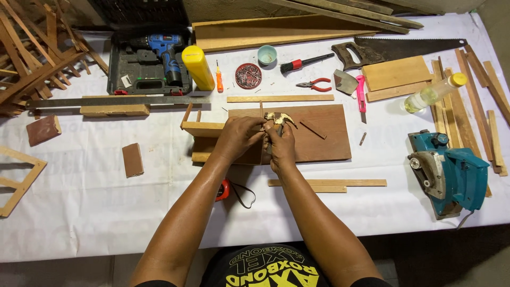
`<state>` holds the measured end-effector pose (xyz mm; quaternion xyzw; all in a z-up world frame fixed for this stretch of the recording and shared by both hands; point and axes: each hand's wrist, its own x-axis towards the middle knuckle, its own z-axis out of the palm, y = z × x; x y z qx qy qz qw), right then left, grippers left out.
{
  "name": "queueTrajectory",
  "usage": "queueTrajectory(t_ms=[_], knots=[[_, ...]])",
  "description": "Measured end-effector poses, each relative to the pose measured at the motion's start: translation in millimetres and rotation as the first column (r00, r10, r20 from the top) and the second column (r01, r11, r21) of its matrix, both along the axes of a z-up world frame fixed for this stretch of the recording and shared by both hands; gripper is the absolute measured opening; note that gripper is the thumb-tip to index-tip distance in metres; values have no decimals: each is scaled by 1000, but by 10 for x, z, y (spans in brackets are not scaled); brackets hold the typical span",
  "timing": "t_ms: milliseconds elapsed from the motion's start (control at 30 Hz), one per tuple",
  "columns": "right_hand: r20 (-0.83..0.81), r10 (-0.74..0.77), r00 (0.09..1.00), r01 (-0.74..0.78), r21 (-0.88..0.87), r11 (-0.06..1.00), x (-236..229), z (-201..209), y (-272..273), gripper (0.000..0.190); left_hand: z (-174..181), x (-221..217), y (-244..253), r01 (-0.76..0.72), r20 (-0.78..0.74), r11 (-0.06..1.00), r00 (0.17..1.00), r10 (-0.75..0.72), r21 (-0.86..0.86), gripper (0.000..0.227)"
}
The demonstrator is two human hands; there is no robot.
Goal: Assembling and gluing wooden pieces together to form a structure, using a hammer and tape measure.
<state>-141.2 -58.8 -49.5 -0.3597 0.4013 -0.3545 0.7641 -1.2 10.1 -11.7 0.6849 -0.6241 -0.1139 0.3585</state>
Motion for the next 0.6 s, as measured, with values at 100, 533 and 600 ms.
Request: queueTrajectory(t_ms=[100,533,600], knots=[[46,-18,999,17,15,1000,-4,-127,-26,19,-54,0,-3,3,25,1000,1000,-3,-30,32],[64,-68,996,71,-49,996,49,-15,9,24,-59,17,-29,17,19,999,1000,-16,-39,34],[66,-75,995,79,-54,995,63,-25,5,24,-47,16,-29,22,27,998,999,-20,-62,35]])
